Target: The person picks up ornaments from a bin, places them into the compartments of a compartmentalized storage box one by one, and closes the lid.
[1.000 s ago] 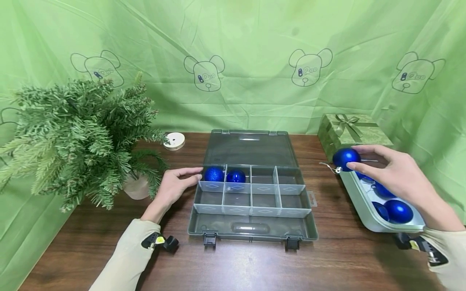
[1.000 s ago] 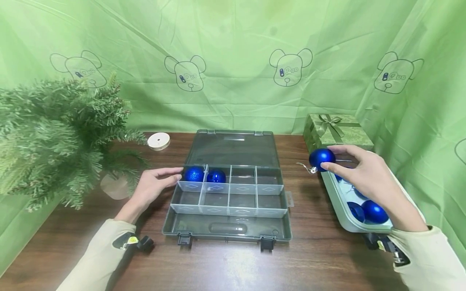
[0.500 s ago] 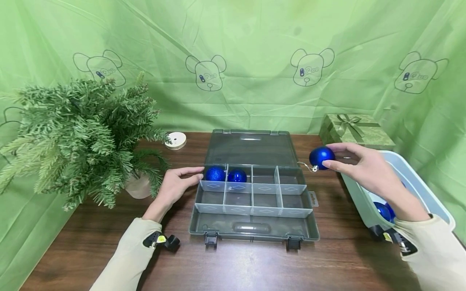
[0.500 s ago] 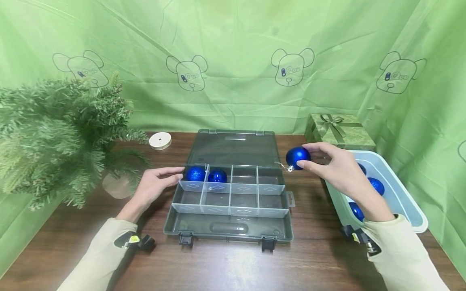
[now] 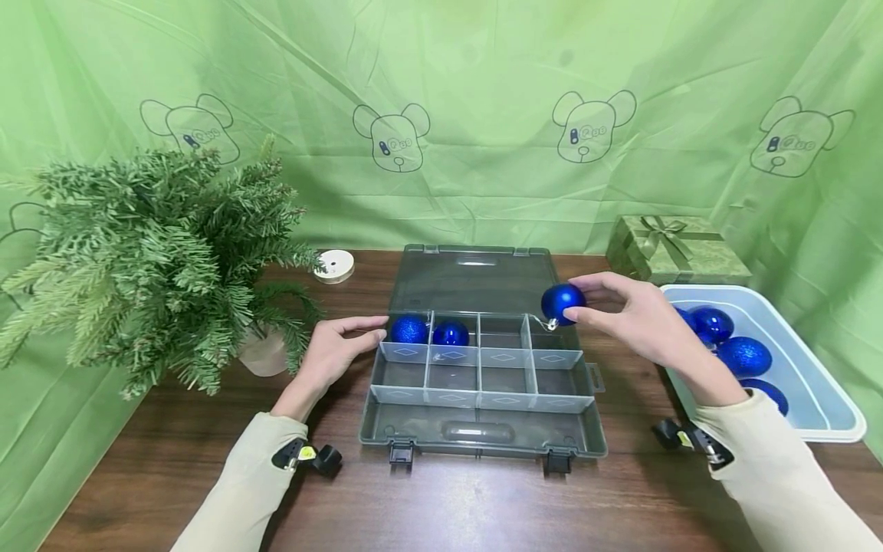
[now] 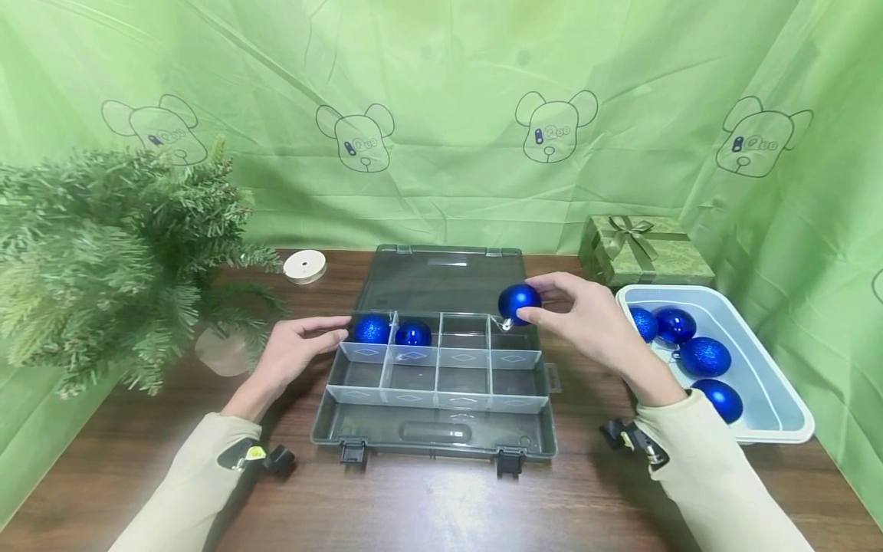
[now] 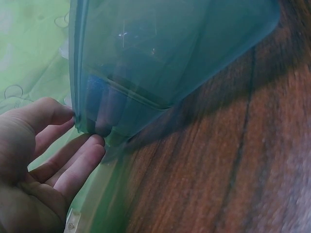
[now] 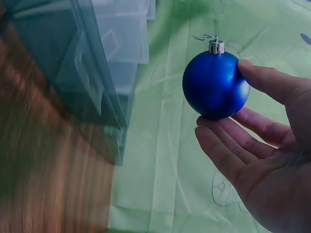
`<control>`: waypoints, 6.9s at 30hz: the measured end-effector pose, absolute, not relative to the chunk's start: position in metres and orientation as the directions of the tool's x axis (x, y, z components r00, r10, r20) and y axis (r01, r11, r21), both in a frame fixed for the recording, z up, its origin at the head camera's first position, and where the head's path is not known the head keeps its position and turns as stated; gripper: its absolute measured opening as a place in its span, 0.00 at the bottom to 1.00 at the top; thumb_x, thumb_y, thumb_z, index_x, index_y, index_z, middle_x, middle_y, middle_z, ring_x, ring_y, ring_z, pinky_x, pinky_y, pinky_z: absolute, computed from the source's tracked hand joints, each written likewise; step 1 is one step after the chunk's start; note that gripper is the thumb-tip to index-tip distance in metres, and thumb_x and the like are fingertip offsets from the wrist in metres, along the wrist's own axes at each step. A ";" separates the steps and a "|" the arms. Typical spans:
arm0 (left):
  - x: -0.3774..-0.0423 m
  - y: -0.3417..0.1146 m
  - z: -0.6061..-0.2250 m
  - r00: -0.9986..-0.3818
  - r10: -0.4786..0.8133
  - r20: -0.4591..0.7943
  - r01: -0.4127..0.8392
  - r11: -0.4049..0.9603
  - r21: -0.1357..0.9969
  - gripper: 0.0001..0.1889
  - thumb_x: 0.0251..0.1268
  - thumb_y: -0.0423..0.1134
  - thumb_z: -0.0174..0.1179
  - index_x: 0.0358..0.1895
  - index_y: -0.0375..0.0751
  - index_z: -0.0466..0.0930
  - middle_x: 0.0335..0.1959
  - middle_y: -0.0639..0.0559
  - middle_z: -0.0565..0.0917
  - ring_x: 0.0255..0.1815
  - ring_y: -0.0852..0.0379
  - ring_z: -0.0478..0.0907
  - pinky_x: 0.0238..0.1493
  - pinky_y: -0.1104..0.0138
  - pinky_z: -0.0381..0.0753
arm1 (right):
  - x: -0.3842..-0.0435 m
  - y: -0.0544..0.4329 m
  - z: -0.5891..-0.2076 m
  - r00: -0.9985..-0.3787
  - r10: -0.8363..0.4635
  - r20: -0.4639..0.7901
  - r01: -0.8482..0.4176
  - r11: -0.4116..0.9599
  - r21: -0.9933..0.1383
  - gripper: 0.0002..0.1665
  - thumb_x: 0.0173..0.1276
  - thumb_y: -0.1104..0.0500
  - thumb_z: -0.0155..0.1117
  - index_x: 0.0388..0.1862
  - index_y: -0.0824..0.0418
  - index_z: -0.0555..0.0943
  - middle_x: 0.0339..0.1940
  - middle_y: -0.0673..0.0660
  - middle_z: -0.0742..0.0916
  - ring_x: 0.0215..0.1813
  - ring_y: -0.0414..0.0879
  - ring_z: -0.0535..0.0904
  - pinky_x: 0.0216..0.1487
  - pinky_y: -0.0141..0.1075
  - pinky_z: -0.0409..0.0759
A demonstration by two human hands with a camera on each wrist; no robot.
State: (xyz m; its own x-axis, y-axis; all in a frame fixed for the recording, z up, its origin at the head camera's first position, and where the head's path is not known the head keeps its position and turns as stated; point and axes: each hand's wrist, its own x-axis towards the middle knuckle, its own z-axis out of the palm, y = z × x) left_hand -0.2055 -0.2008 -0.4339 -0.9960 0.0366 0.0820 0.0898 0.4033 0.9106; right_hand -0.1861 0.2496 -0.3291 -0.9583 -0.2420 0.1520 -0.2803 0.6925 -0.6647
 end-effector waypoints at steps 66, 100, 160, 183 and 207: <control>-0.206 -0.201 -0.435 -0.996 0.035 0.081 0.088 0.389 0.917 0.17 0.65 0.45 0.77 0.55 0.46 0.93 0.54 0.49 0.90 0.65 0.50 0.81 0.71 0.54 0.71 | -0.216 0.182 -0.366 -0.914 -0.396 0.087 -0.366 0.712 -0.599 0.30 0.69 0.49 0.79 0.62 0.65 0.83 0.54 0.60 0.89 0.58 0.56 0.84 0.60 0.54 0.81; -0.205 -0.201 -0.433 -0.997 0.030 0.073 0.079 0.387 0.919 0.16 0.64 0.44 0.78 0.54 0.47 0.93 0.53 0.51 0.91 0.65 0.51 0.81 0.70 0.55 0.73 | -0.184 0.253 -0.308 -0.949 -0.290 0.126 -0.309 0.769 -0.559 0.30 0.74 0.41 0.73 0.66 0.56 0.83 0.60 0.58 0.88 0.64 0.57 0.82 0.64 0.60 0.76; -0.204 -0.201 -0.433 -0.995 0.046 0.084 0.095 0.396 0.913 0.17 0.66 0.45 0.76 0.56 0.46 0.92 0.54 0.48 0.90 0.65 0.50 0.80 0.70 0.54 0.72 | -0.187 0.440 -0.368 -0.995 -0.016 0.098 -0.053 0.921 -0.386 0.35 0.76 0.45 0.70 0.68 0.69 0.78 0.64 0.86 0.75 0.60 0.89 0.69 0.52 0.75 0.69; -0.204 -0.200 -0.433 -0.996 0.043 0.077 0.087 0.389 0.917 0.17 0.66 0.45 0.76 0.56 0.47 0.93 0.54 0.48 0.90 0.65 0.50 0.80 0.69 0.54 0.72 | -0.198 0.449 -0.380 -0.986 -0.136 0.094 -0.160 0.928 -0.338 0.30 0.70 0.55 0.75 0.62 0.75 0.80 0.55 0.82 0.83 0.56 0.87 0.74 0.51 0.76 0.71; -0.204 -0.200 -0.433 -0.996 0.039 0.076 0.086 0.389 0.917 0.17 0.65 0.45 0.77 0.55 0.47 0.93 0.54 0.49 0.91 0.65 0.50 0.80 0.71 0.54 0.71 | -0.182 0.440 -0.352 -0.986 0.089 0.144 0.022 0.910 -0.414 0.38 0.77 0.42 0.68 0.67 0.74 0.76 0.58 0.83 0.81 0.58 0.83 0.73 0.50 0.68 0.69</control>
